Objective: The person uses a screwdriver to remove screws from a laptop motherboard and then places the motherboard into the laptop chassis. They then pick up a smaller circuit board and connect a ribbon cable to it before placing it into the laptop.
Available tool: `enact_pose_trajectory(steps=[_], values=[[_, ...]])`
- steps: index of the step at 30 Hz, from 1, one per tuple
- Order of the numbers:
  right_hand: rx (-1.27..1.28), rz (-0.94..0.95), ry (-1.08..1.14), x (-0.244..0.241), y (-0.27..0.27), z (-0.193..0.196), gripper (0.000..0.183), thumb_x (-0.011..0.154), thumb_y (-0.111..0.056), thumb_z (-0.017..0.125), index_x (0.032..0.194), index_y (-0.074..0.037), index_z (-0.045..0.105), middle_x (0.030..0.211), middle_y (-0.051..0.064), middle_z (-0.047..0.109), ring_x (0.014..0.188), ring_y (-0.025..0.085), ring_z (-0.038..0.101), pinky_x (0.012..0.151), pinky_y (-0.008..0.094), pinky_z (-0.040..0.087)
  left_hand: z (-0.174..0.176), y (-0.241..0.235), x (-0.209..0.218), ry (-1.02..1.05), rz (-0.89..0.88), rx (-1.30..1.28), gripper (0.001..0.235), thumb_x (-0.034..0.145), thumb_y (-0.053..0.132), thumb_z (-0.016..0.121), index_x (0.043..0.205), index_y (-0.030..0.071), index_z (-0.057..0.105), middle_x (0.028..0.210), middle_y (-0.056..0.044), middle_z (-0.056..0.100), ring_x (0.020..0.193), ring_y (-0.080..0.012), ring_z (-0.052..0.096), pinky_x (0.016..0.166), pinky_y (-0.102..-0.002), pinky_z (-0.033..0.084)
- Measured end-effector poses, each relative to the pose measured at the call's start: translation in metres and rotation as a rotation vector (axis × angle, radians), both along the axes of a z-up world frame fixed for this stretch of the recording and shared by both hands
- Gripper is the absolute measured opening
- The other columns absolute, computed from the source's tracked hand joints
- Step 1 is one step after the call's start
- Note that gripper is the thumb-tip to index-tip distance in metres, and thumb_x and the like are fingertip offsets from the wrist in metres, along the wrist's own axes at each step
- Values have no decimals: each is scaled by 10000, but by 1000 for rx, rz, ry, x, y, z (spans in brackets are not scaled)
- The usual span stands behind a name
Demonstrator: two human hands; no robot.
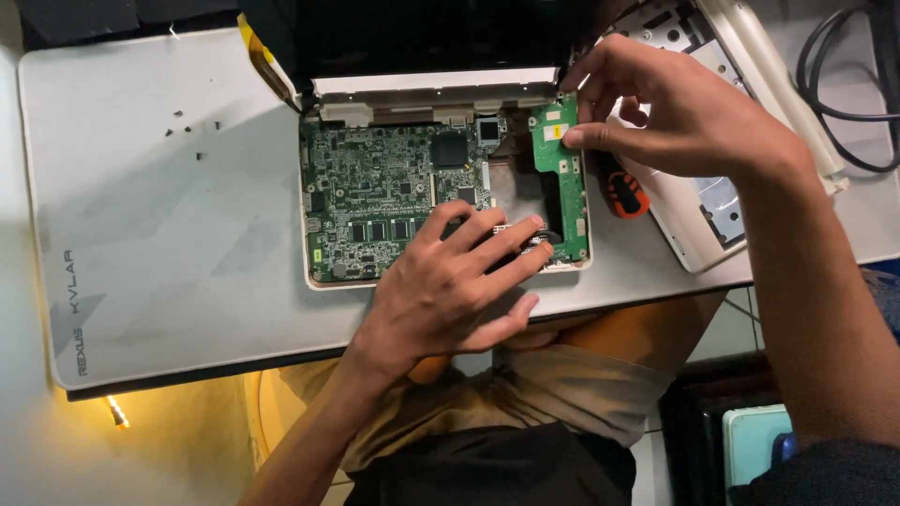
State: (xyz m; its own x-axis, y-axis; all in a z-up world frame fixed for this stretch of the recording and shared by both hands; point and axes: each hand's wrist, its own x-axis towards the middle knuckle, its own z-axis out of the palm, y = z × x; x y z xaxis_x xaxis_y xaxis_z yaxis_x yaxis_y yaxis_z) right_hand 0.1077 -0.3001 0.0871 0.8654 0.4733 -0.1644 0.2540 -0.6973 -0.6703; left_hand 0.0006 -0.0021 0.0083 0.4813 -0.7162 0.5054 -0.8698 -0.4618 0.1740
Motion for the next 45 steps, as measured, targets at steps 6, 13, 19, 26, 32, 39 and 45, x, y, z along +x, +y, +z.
enact_pose_trajectory(steps=[6,13,19,26,32,39,45], values=[[114,-18,71,3,-8,-12,400,1075,-149,904,1394,-74,674,980,58,724,887,137,675,740,297,569,11,-56,5,357,369,-118,567,1156,490,680,1440,8,775,1238,-170,817,1128,-353,707,984,-536,539],[-16,64,121,31,-18,2,334,1093,-319,805,1323,-78,793,1062,91,879,914,190,816,712,365,593,4,-95,16,532,548,-62,340,1096,497,786,1031,173,706,929,-38,805,1016,-308,727,1120,-632,473],[124,149,-57,31,-33,-19,285,1148,-213,761,1366,-46,836,1088,69,878,958,139,791,773,304,569,9,-89,17,627,576,-100,257,1119,426,766,1025,217,651,835,59,772,907,-244,728,1099,-529,489],[-26,139,-356,30,-45,-38,167,1040,-93,732,1094,-126,887,897,63,764,703,227,667,686,431,493,11,-82,11,654,554,-264,276,1153,434,701,1041,182,697,938,14,788,941,-223,687,1080,-473,490],[-95,304,-232,27,-40,-37,352,1080,-317,628,1062,-159,941,848,12,694,633,199,598,641,412,467,13,-75,9,630,495,-280,303,1195,403,635,1055,135,665,960,-32,737,918,-253,652,1014,-438,469],[-207,300,-142,23,-36,-44,469,1129,-406,561,1201,-135,937,836,2,720,565,167,578,557,361,447,1,-67,7,610,470,-353,304,1201,403,635,1077,130,683,952,-47,714,944,-238,632,899,-404,504],[-123,305,-80,20,-35,-30,439,1049,-418,604,1066,-185,975,865,8,736,641,175,628,583,350,474,1,-64,5,625,470,-332,329,1200,424,613,1086,125,687,990,-58,706,957,-247,629,937,-413,494]])
